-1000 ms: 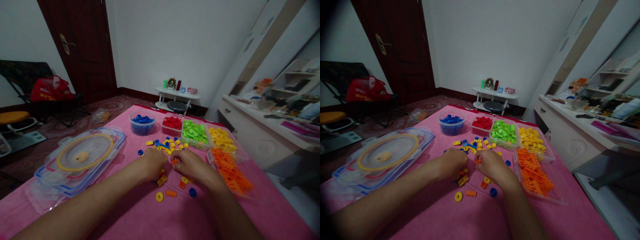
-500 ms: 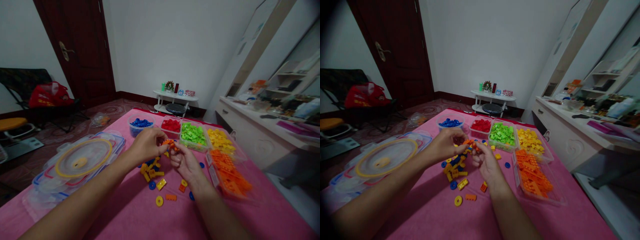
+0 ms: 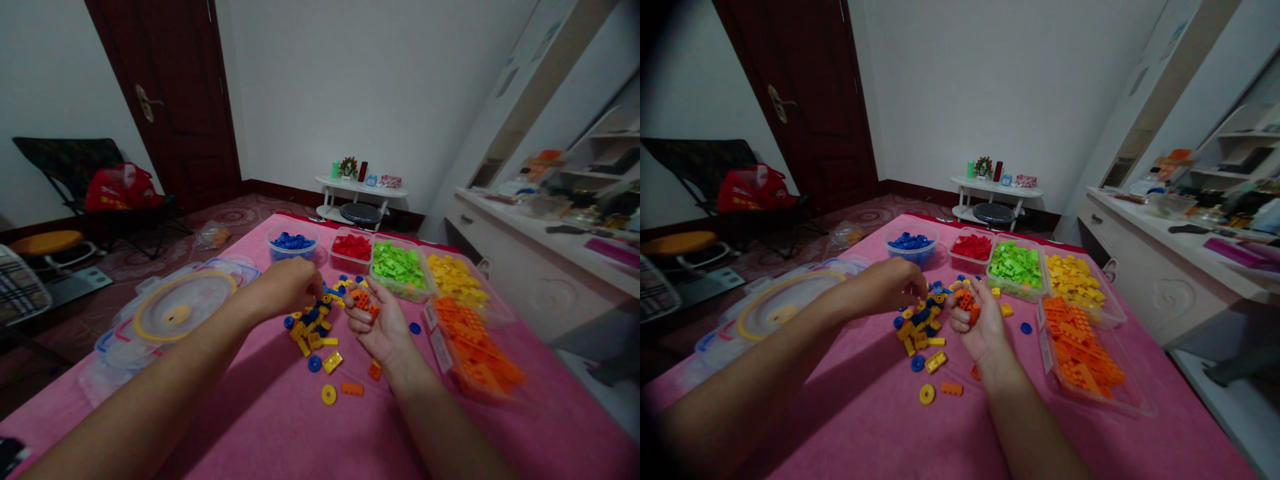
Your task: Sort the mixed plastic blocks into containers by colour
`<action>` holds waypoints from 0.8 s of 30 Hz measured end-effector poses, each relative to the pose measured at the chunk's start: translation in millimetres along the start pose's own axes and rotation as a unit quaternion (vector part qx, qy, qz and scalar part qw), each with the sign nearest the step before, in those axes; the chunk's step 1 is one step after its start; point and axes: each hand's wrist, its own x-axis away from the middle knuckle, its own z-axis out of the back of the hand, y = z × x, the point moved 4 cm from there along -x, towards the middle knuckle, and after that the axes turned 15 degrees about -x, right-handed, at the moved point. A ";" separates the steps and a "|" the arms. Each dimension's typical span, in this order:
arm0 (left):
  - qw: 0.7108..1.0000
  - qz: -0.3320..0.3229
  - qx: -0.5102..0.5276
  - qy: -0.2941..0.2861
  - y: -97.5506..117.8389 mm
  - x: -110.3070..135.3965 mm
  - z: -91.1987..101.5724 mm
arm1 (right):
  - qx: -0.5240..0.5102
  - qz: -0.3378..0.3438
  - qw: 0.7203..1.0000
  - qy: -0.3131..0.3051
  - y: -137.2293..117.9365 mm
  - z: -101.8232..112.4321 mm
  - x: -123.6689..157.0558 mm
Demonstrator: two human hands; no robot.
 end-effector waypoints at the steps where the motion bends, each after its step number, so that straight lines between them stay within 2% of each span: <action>1: 0.998 -0.003 -0.037 -0.055 -1.4 2.8 -7.8 | 0.009 0.012 1.000 0.000 -4.0 -0.9 0.8; 2: 0.993 -0.006 -0.070 -0.099 -2.0 6.0 -15.5 | 0.020 0.023 1.000 0.000 -7.4 -2.0 1.6; 4: 0.984 -0.010 -0.112 -0.141 -1.1 11.4 -28.3 | 0.035 0.043 0.998 -0.005 -12.9 -4.1 3.0; 8: 0.982 -0.012 -0.126 -0.143 1.9 16.0 -45.5 | 0.105 0.064 0.992 -0.018 -20.7 -7.1 5.3; 10: 0.983 -0.019 -0.125 -0.134 2.5 15.7 -51.0 | 0.216 0.064 0.974 -0.034 -24.3 -9.6 8.7; 11: 0.984 -0.022 -0.122 -0.130 2.7 15.2 -52.9 | 0.295 0.057 0.953 -0.047 -25.3 -11.5 11.6; 12: 0.985 -0.025 -0.119 -0.125 3.0 14.7 -54.2 | 0.385 0.040 0.920 -0.063 -25.1 -13.9 15.6; 13: 0.985 -0.030 -0.116 -0.121 3.6 14.4 -55.0 | 0.478 0.016 0.875 -0.082 -23.4 -16.7 20.6; 15: 0.986 -0.041 -0.115 -0.110 4.9 14.3 -54.9 | 0.652 -0.047 0.747 -0.118 -16.5 -22.1 33.1; 18: 0.986 -0.057 -0.121 -0.104 7.1 16.6 -53.8 | 0.835 -0.087 0.530 -0.121 -4.6 -29.4 50.1; 19: 0.985 -0.057 -0.123 -0.105 7.5 17.8 -53.7 | 0.872 -0.085 0.471 -0.103 -0.9 -30.5 53.2; 20: 0.985 -0.057 -0.124 -0.105 7.9 19.0 -53.6 | 0.897 -0.078 0.428 -0.080 3.1 -30.4 54.7; 21: 0.985 -0.054 -0.125 -0.101 8.5 20.2 -53.4 | 0.908 -0.070 0.408 -0.061 7.7 -28.6 54.8; 22: 0.986 -0.049 -0.127 -0.094 9.1 21.2 -53.0 | 0.906 -0.059 0.417 -0.047 13.0 -25.2 53.6; 23: 0.987 -0.045 -0.128 -0.086 10.0 22.0 -52.4 | 0.886 -0.046 0.460 -0.047 19.2 -20.4 51.4; 24: 0.987 -0.042 -0.131 -0.078 11.0 22.6 -51.9 | 0.852 -0.027 0.519 -0.056 25.7 -15.0 48.5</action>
